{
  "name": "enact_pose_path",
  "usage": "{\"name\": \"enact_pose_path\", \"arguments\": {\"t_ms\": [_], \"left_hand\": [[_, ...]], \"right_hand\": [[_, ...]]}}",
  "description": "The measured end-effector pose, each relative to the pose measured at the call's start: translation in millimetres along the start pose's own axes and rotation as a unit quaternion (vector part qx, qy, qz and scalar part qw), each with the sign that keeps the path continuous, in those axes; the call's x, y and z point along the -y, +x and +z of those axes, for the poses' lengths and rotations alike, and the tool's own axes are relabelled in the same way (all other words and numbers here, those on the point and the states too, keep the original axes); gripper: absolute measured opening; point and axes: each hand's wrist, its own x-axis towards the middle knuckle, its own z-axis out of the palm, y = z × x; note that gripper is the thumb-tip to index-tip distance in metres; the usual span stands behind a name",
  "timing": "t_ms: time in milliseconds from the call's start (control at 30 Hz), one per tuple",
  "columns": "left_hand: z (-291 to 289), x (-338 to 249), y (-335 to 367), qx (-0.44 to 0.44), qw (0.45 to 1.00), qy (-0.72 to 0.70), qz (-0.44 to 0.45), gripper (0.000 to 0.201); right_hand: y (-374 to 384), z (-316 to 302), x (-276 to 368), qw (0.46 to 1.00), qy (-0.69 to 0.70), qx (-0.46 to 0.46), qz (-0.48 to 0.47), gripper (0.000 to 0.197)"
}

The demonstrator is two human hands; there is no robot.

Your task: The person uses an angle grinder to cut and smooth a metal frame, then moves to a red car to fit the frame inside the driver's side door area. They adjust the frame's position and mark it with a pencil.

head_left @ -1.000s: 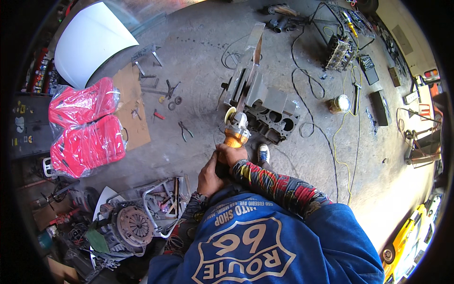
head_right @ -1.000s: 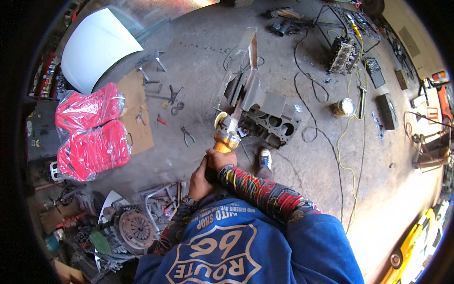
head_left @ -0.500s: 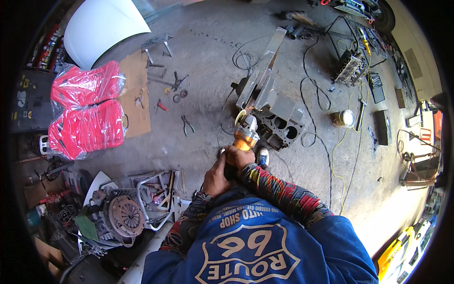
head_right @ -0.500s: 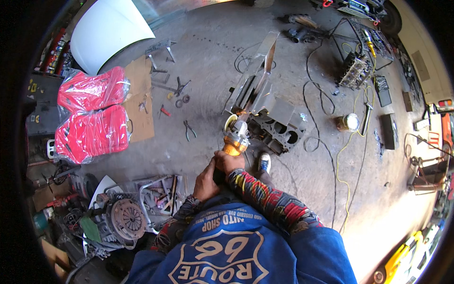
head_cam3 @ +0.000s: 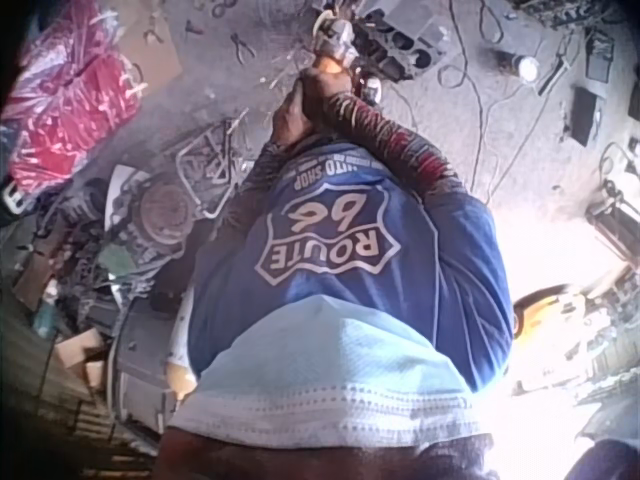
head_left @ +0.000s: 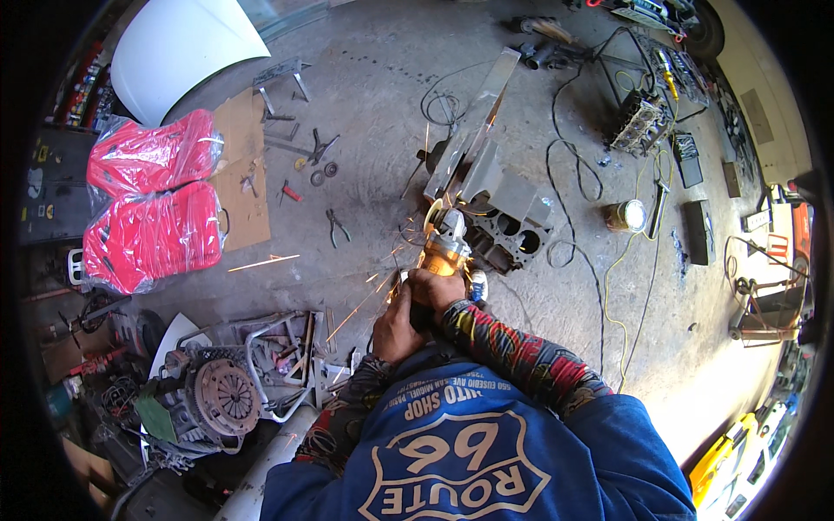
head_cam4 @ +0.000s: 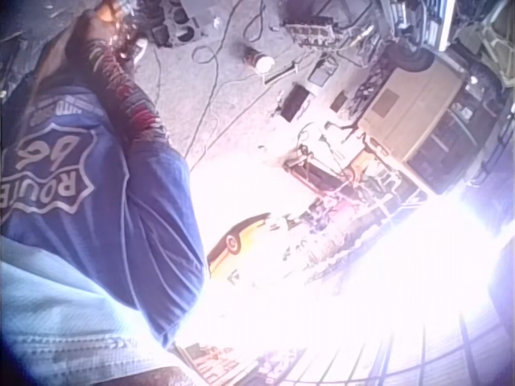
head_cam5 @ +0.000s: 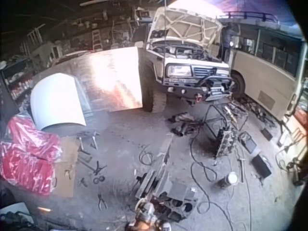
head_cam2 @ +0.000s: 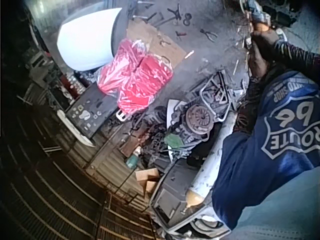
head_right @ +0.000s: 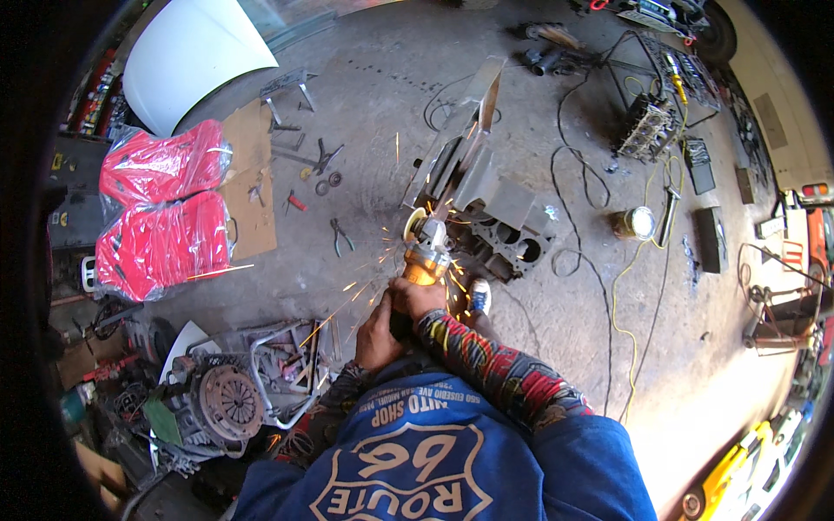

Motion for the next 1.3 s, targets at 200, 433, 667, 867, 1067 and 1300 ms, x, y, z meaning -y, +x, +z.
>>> {"name": "enact_pose_path", "arguments": {"t_ms": [200,433,667,867,1067,1300], "left_hand": [[3,-7,4,0.008,1.0,-0.008,-0.018,0.099],[7,-13,7,0.015,0.999,-0.009,-0.041,0.11],[10,-16,6,0.03,0.998,-0.009,-0.055,0.112],[8,-20,7,0.025,0.998,-0.023,-0.054,0.113],[3,-26,7,0.032,0.997,-0.024,-0.061,0.121],[5,-22,4,0.034,0.997,-0.03,-0.067,0.116]], "right_hand": [[22,-5,-13,0.996,-0.082,-0.027,-0.004,0.056],[17,-8,0,0.993,-0.105,-0.048,-0.007,0.041],[-7,-10,21,0.997,-0.074,-0.009,-0.017,0.047],[-6,-9,20,0.993,-0.113,-0.031,-0.016,0.048],[3,-12,12,0.984,-0.173,-0.025,-0.025,0.06],[3,-10,11,0.984,-0.175,-0.031,0.001,0.063]]}}
